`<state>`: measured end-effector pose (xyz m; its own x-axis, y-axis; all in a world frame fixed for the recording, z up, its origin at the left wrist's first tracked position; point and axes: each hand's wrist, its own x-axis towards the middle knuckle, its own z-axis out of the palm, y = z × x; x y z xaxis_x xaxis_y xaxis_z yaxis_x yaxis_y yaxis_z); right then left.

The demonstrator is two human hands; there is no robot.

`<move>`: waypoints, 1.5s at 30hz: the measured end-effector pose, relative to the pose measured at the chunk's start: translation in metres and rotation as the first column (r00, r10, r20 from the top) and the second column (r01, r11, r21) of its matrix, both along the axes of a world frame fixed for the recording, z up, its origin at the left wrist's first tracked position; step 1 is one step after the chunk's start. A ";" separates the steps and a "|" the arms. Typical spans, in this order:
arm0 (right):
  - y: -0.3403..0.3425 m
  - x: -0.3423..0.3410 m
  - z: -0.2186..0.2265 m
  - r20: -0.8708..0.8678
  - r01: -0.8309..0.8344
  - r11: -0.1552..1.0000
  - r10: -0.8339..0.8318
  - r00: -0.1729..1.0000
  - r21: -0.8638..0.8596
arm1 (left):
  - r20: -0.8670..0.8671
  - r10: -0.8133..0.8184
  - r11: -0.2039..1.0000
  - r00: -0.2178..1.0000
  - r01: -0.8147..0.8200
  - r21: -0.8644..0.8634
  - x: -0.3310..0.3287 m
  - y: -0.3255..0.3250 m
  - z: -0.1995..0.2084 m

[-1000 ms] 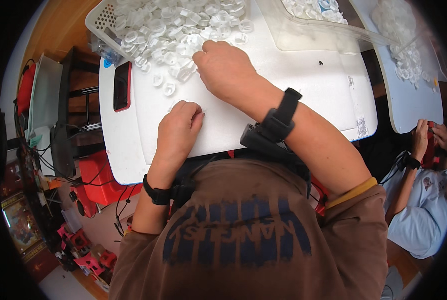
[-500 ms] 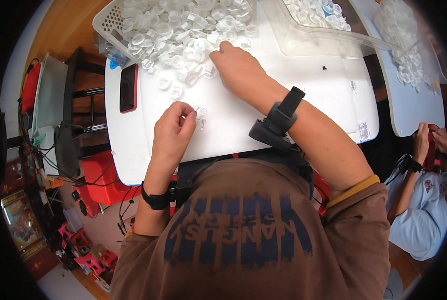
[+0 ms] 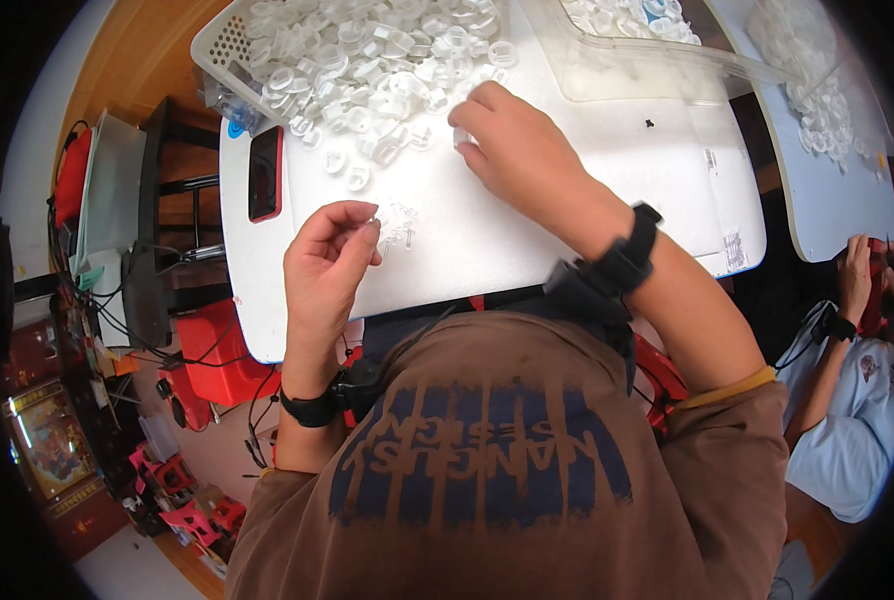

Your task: The person is seen assembling small white plastic components by inserting a metal pin or wire into a pre-drilled hole in each piece.

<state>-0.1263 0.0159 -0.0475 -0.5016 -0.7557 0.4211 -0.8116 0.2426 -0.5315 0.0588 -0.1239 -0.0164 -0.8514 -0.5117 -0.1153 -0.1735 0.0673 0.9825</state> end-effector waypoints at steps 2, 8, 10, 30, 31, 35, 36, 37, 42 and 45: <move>0.019 0.016 0.019 0.069 0.010 1.000 -0.010 0.998 0.005 | 0.011 -0.011 1.000 1.000 0.011 -0.024 0.002 0.001 0.005; 0.075 0.049 0.027 0.233 0.105 0.994 -0.108 0.966 0.028 | 0.005 -0.174 0.906 0.985 0.162 -0.391 -0.040 0.024 0.008; 0.088 0.054 0.025 0.206 0.163 0.986 -0.166 0.964 0.031 | -0.001 -0.241 0.885 0.970 0.220 -0.410 -0.055 0.033 0.008; 0.104 0.044 -0.003 0.013 0.214 0.959 -0.220 0.975 0.187 | 0.354 -0.346 0.738 0.869 0.485 -0.470 -0.083 0.045 0.006; 0.103 0.042 0.000 0.018 0.187 0.951 -0.197 0.980 0.247 | 0.259 -0.339 0.778 0.904 0.425 -0.463 -0.081 0.041 0.015; 0.110 0.038 -0.004 0.097 0.146 0.948 -0.180 0.979 0.283 | -0.175 -0.356 0.894 0.918 0.280 -0.350 -0.060 0.043 0.100; 0.109 0.039 0.001 0.097 0.142 0.949 -0.176 0.980 0.283 | -0.300 -0.315 0.920 0.900 0.213 -0.329 -0.052 0.041 0.114; 0.110 0.041 0.009 0.250 0.155 0.966 -0.205 0.946 0.206 | -0.420 -0.277 0.942 0.864 0.158 -0.296 -0.048 0.041 0.119; 0.098 0.058 0.067 0.795 0.151 0.986 -0.032 0.606 -0.076 | -0.228 -0.256 0.960 0.939 0.274 0.050 -0.030 0.043 0.096; 0.094 0.066 0.083 0.894 0.241 0.896 0.277 0.353 -0.373 | -0.162 -0.276 0.904 0.947 0.313 0.290 -0.023 0.053 0.088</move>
<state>-0.0605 0.1094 0.0355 -0.7399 -0.6698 -0.0618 0.2528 -0.1917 -0.9483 0.0362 -0.0712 0.0715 -0.9744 -0.1906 -0.1191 -0.0778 -0.2111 0.9744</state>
